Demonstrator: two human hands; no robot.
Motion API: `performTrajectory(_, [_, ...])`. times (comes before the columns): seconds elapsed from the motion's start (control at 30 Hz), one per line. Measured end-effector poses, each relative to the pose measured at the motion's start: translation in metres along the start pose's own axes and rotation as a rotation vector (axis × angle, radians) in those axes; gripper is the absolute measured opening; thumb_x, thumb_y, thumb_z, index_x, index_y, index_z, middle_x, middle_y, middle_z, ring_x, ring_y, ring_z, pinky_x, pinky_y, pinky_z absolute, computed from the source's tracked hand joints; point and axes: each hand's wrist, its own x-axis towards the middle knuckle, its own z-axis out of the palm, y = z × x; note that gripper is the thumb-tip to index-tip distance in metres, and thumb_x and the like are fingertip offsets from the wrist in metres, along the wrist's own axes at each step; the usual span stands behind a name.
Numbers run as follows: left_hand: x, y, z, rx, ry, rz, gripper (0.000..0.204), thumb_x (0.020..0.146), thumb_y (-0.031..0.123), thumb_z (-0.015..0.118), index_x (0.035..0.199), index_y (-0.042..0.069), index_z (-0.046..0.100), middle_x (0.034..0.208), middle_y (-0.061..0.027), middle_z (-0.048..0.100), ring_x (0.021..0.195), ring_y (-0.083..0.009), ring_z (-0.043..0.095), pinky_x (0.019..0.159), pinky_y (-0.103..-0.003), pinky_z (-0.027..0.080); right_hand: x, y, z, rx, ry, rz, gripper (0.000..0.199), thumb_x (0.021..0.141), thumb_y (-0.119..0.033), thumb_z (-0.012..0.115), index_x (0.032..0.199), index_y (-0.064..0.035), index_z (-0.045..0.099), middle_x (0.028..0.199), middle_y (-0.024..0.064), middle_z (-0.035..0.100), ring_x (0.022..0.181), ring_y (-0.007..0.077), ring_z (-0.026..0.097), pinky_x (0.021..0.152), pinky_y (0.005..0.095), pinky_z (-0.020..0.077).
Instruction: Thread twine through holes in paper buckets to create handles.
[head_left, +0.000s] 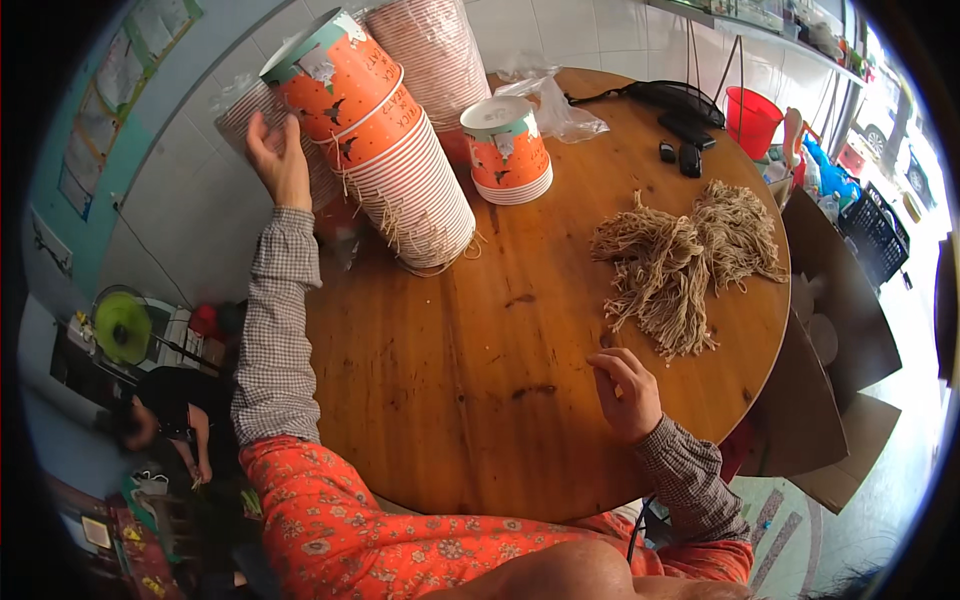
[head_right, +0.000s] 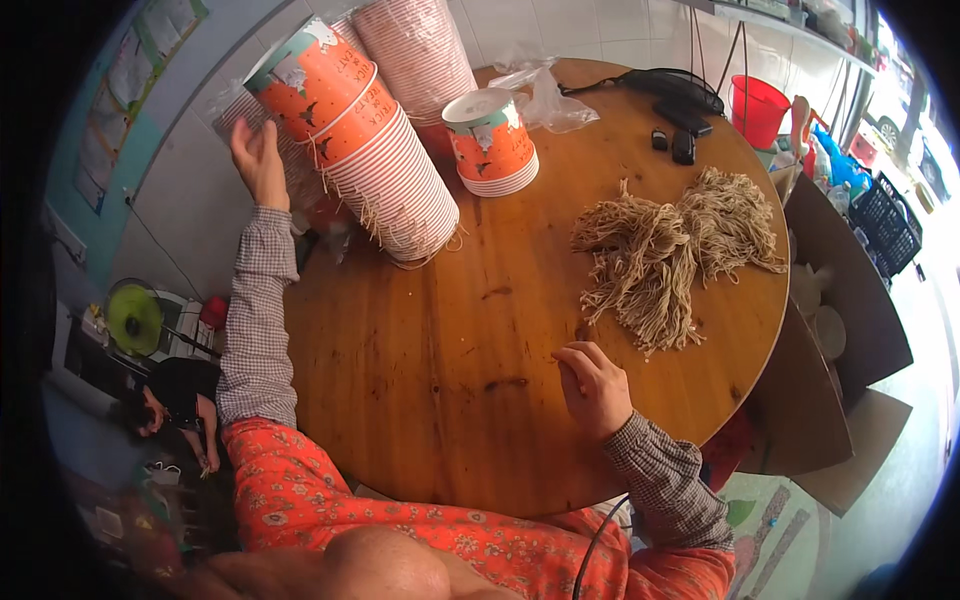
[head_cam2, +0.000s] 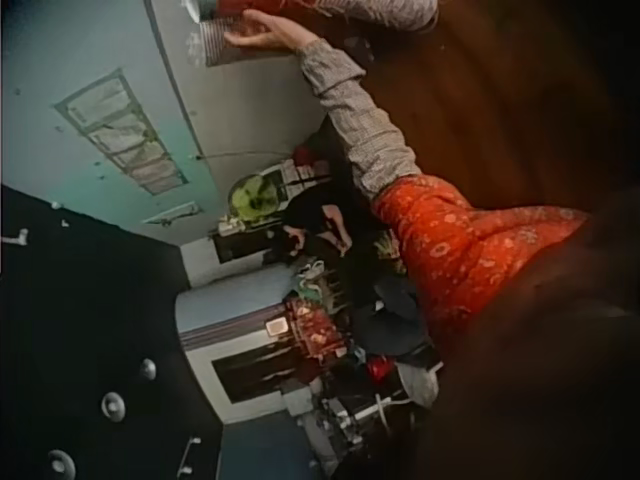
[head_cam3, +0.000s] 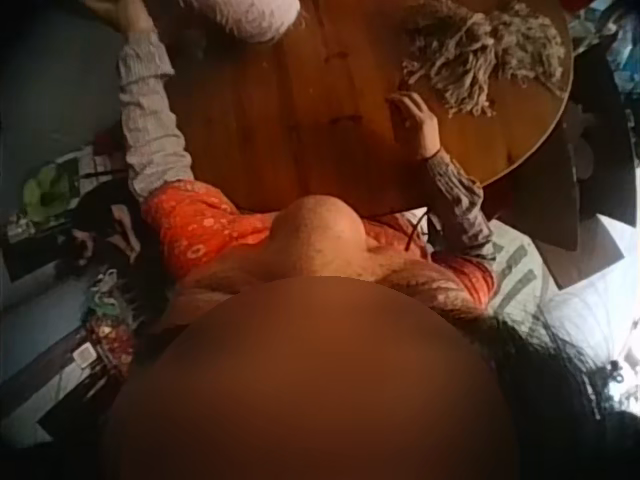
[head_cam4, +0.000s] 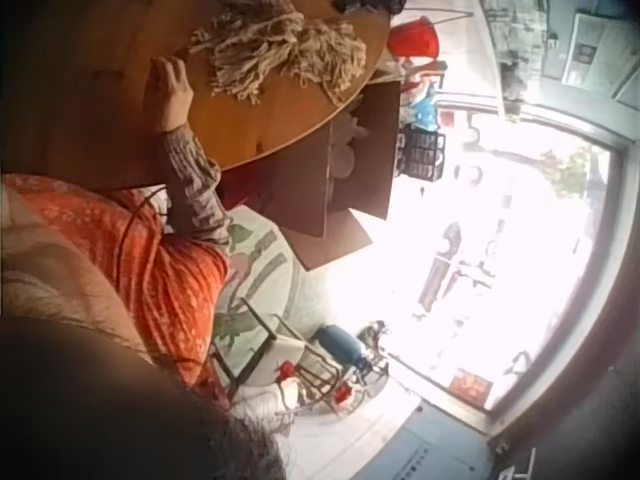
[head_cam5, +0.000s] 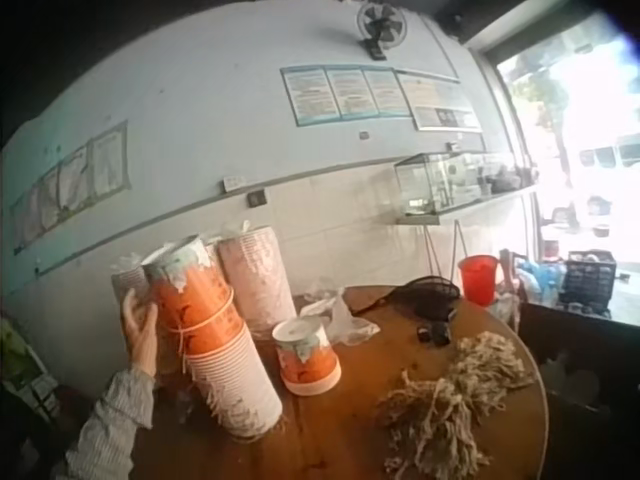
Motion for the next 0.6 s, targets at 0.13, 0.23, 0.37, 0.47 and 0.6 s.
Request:
performTrajectory(0.13, [0.027, 0.03, 0.015, 0.43, -0.108, 0.355, 0.062, 0.093, 0.038, 0.06, 0.146, 0.015, 0.036, 0.149, -0.0227, 0.025, 0.13, -0.0347, 0.04, 0.105, -0.041, 0.037, -0.003, 0.004, -0.001, -0.022, 0.01, -0.003, 0.014, 0.087, 0.004, 0.059, 0.099, 0.0006, 0.064, 0.097, 0.0127, 0.064, 0.069, 0.0227, 0.063, 0.059, 0.0296, 0.0508])
performTrajectory(0.23, [0.041, 0.023, 0.02, 0.449, -0.342, 0.397, 0.062, 0.094, 0.039, 0.057, 0.146, 0.011, 0.036, 0.144, -0.0213, 0.038, 0.136, -0.0363, 0.034, 0.11, -0.043, 0.032, -0.002, 0.002, 0.001, -0.011, -0.011, 0.002, 0.014, 0.087, 0.004, 0.059, 0.099, 0.0005, 0.064, 0.096, 0.0129, 0.064, 0.069, 0.0239, 0.064, 0.059, 0.0305, 0.0511])
performTrajectory(0.37, [0.015, 0.007, 0.028, 0.419, -0.221, 0.36, 0.055, 0.094, 0.036, 0.058, 0.14, 0.009, 0.042, 0.139, -0.019, 0.044, 0.131, -0.0346, 0.039, 0.109, -0.043, 0.034, -0.002, 0.002, 0.002, -0.01, -0.028, 0.002, 0.014, 0.086, 0.003, 0.059, 0.099, -0.0011, 0.064, 0.095, 0.0121, 0.064, 0.073, 0.0271, 0.065, 0.061, 0.0331, 0.0531])
performTrajectory(0.47, [0.001, 0.003, 0.023, 0.431, -0.241, 0.323, 0.056, 0.093, 0.035, 0.059, 0.14, 0.009, 0.04, 0.14, -0.0182, 0.042, 0.131, -0.0342, 0.038, 0.109, -0.043, 0.034, -0.005, 0.002, 0.003, -0.017, -0.049, 0.028, 0.016, 0.085, 0.002, 0.059, 0.099, -0.0029, 0.064, 0.094, 0.0111, 0.064, 0.076, 0.0295, 0.066, 0.063, 0.0352, 0.0549])
performTrajectory(0.6, [-0.025, 0.018, 0.028, 0.468, -0.208, 0.525, 0.059, 0.09, 0.024, 0.063, 0.141, 0.008, 0.039, 0.141, -0.021, 0.039, 0.131, -0.0374, 0.037, 0.108, -0.046, 0.035, -0.011, 0.01, 0.003, -0.077, -0.048, 0.007, 0.018, 0.084, 0.001, 0.06, 0.1, -0.0044, 0.064, 0.094, 0.0108, 0.064, 0.076, 0.0301, 0.066, 0.062, 0.0357, 0.0547])
